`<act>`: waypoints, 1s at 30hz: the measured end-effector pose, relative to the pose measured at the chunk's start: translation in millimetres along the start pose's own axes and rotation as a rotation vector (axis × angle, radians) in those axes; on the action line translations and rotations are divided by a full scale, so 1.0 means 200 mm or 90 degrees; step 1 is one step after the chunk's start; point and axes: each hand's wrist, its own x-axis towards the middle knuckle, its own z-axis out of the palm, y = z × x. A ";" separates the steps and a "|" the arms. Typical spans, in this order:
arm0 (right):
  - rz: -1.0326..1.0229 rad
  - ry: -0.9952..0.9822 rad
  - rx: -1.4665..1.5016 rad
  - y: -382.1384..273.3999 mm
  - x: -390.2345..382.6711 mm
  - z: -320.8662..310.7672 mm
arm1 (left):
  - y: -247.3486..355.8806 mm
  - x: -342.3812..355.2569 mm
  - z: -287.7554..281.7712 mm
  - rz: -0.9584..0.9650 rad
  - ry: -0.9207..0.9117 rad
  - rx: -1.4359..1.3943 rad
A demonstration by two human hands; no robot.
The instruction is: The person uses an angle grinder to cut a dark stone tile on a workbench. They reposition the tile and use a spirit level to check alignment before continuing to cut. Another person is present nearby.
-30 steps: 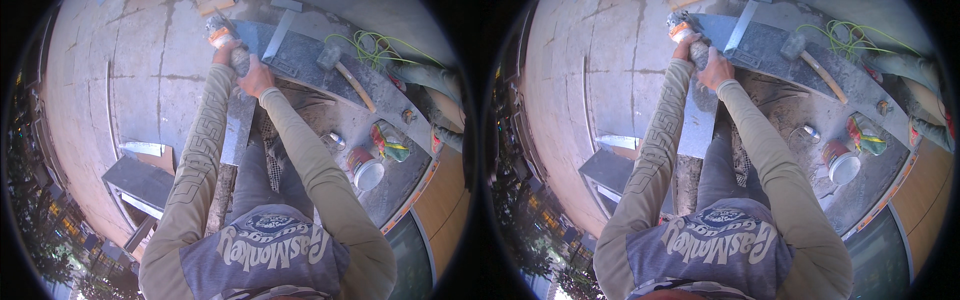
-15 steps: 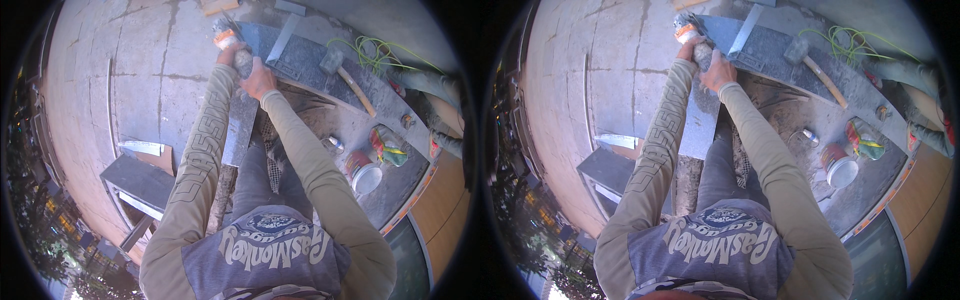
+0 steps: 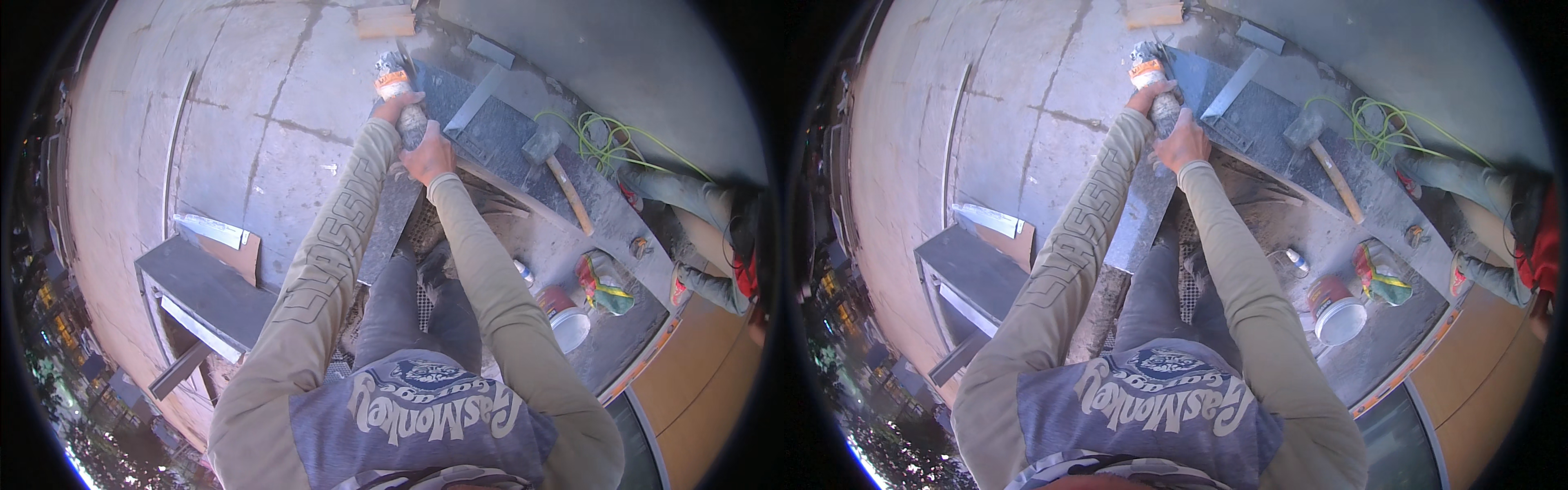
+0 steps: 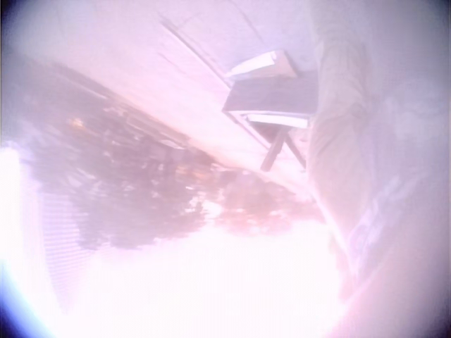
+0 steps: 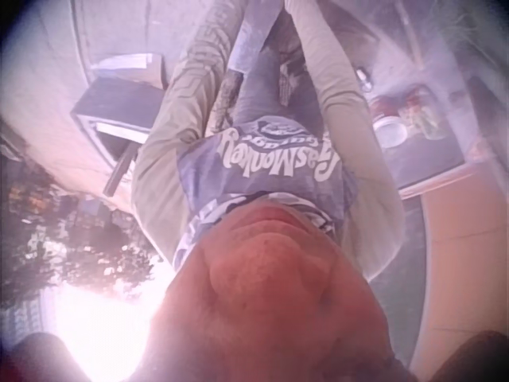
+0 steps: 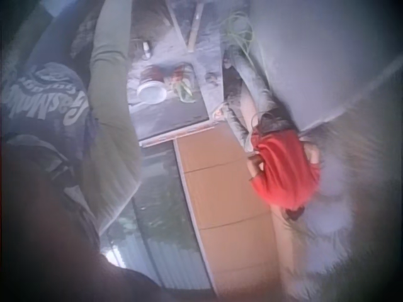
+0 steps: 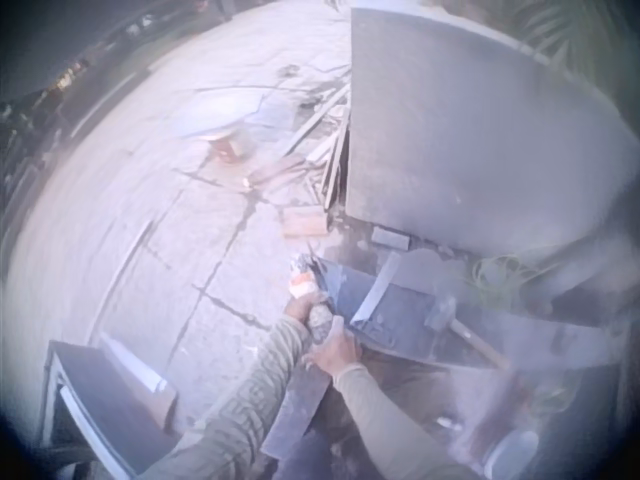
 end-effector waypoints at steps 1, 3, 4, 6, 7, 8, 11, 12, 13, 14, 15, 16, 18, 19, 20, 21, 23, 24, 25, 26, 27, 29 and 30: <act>0.002 -0.001 -0.004 0.00 0.00 0.00 | 0.00 0.00 0.00 0.014 -0.003 0.002; 0.006 -0.005 -0.015 0.00 -0.01 -0.01 | -0.01 0.02 -0.01 0.018 0.007 0.011; 0.007 -0.004 -0.018 -0.01 -0.01 -0.01 | -0.02 0.02 -0.01 0.024 0.011 0.009; 0.011 -0.006 -0.014 -0.01 -0.01 -0.01 | -0.04 0.04 -0.03 0.025 0.038 0.012; 0.014 -0.007 -0.012 0.00 -0.01 -0.01 | -0.05 0.05 -0.03 0.028 0.034 0.009; 0.013 -0.012 -0.013 0.00 -0.01 -0.01 | -0.05 0.05 -0.04 0.027 0.033 0.009; 0.010 -0.021 -0.024 0.00 0.00 0.00 | -0.05 0.07 -0.06 0.020 0.020 0.032; 0.007 -0.019 -0.028 0.00 0.00 0.00 | -0.05 0.07 -0.06 0.014 0.019 0.046; 0.007 -0.018 -0.034 0.00 0.00 0.00 | -0.04 0.07 -0.06 0.015 0.019 0.049; 0.005 -0.019 -0.034 0.00 0.01 0.00 | -0.04 0.07 -0.06 0.015 0.023 0.054; 0.005 -0.021 -0.035 0.00 0.01 0.00 | -0.03 0.07 -0.06 0.007 0.036 0.061; 0.010 -0.024 -0.037 0.00 0.01 0.00 | -0.03 0.06 -0.05 0.019 0.020 0.059; 0.007 -0.021 -0.033 0.01 0.00 0.00 | -0.04 0.05 -0.05 0.025 0.014 0.065; 0.006 -0.017 -0.032 0.01 0.00 0.00 | -0.04 0.04 -0.05 0.017 0.018 0.059; 0.002 -0.016 -0.027 0.01 -0.01 0.00 | -0.05 0.03 -0.04 0.006 0.029 0.055; -0.002 -0.012 -0.023 0.02 -0.02 0.00 | -0.06 0.03 -0.04 -0.006 0.040 0.050; -0.001 -0.010 -0.023 0.03 -0.03 0.01 | -0.08 0.02 -0.04 0.006 0.018 0.024; 0.005 -0.011 -0.027 0.03 -0.03 0.01 | -0.09 0.02 -0.04 0.000 0.019 0.014; 0.014 -0.013 -0.033 0.03 -0.04 0.01 | -0.10 0.02 -0.03 0.011 0.009 -0.004; 0.011 -0.010 -0.031 0.03 -0.04 0.01 | -0.10 0.02 -0.03 0.012 0.011 -0.017; 0.010 -0.007 -0.031 0.04 -0.03 0.02 | -0.10 0.03 -0.03 0.015 0.013 -0.031; 0.006 -0.001 -0.032 0.03 -0.03 0.02 | -0.09 0.03 -0.04 0.001 0.012 -0.008; 0.003 0.003 -0.033 0.03 -0.02 0.02 | -0.09 0.03 -0.04 0.000 0.017 0.005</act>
